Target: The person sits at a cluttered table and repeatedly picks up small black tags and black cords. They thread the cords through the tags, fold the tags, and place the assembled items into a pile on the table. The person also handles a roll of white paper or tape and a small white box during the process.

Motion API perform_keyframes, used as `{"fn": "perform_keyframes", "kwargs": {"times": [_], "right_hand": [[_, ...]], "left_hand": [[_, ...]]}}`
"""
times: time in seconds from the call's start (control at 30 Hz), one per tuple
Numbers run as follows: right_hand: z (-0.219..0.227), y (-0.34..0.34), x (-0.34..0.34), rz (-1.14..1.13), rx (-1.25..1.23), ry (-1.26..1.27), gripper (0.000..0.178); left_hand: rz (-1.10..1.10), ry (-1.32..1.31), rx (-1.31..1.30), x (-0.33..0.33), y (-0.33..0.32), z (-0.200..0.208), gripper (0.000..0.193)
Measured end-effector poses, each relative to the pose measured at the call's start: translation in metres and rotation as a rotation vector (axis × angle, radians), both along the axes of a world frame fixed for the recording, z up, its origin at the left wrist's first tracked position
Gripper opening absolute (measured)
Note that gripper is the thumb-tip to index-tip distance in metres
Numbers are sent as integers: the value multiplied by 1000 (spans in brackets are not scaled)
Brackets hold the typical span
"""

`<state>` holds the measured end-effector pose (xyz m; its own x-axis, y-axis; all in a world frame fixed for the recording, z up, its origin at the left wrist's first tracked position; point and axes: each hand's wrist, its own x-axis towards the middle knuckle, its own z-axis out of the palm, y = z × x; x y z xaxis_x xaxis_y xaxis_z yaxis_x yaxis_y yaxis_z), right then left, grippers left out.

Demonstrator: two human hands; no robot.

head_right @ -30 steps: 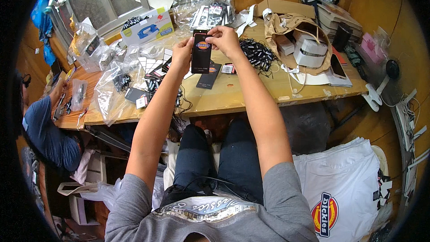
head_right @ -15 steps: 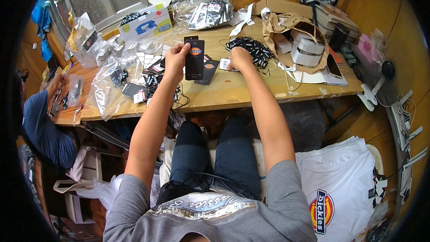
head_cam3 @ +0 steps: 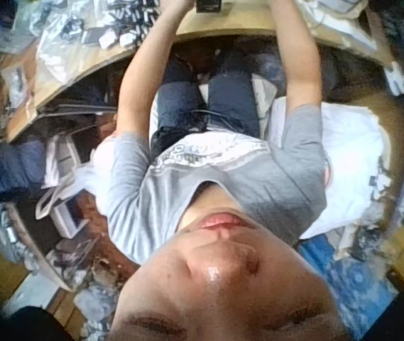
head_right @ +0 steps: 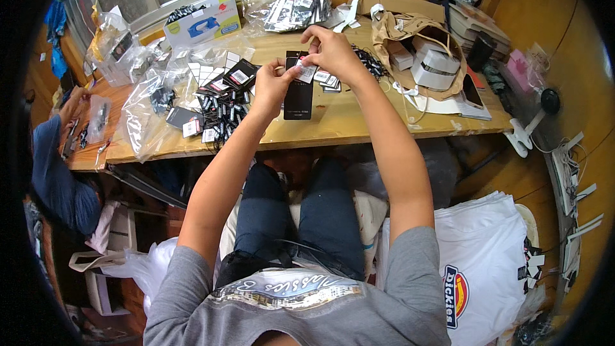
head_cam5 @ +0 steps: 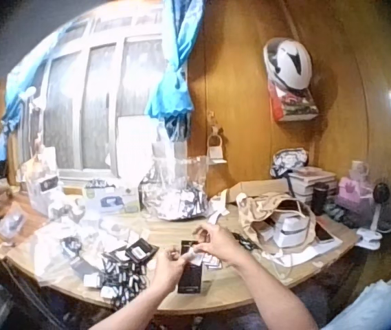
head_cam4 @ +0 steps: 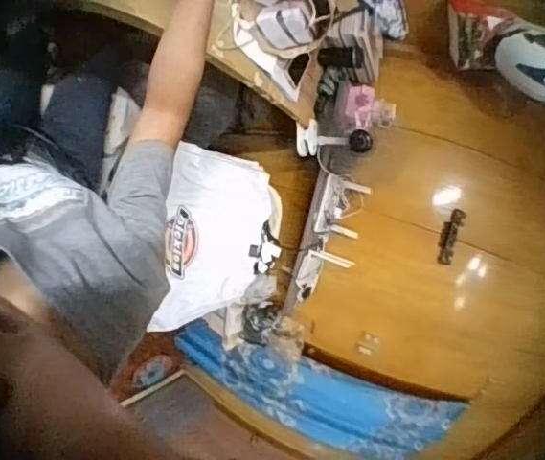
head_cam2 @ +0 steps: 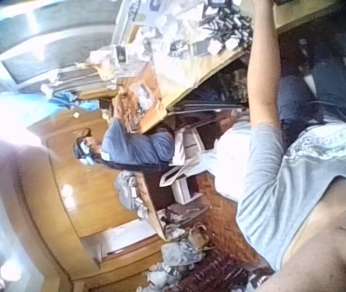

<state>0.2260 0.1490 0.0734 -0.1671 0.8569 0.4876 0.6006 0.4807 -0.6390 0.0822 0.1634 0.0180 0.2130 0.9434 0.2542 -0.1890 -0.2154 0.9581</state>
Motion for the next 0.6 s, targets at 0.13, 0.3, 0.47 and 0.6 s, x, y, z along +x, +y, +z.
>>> {"fn": "perform_keyframes", "kwargs": {"times": [0.13, 0.3, 0.47, 0.6], "right_hand": [[-20, 11, 40, -156, -3, -80, 10], [-60, 14, 91, -540, -97, -365, 14], [-90, 19, 105, -509, 82, -541, 12], [-91, 23, 105, -521, 47, -607, 10]], "left_hand": [[31, -7, -29, 0, -10, 5, 9], [-39, -136, -109, -23, -18, 1, 10], [-274, -305, -243, -30, -31, -3, 10], [-715, -605, -399, -42, -34, -18, 15]]}}
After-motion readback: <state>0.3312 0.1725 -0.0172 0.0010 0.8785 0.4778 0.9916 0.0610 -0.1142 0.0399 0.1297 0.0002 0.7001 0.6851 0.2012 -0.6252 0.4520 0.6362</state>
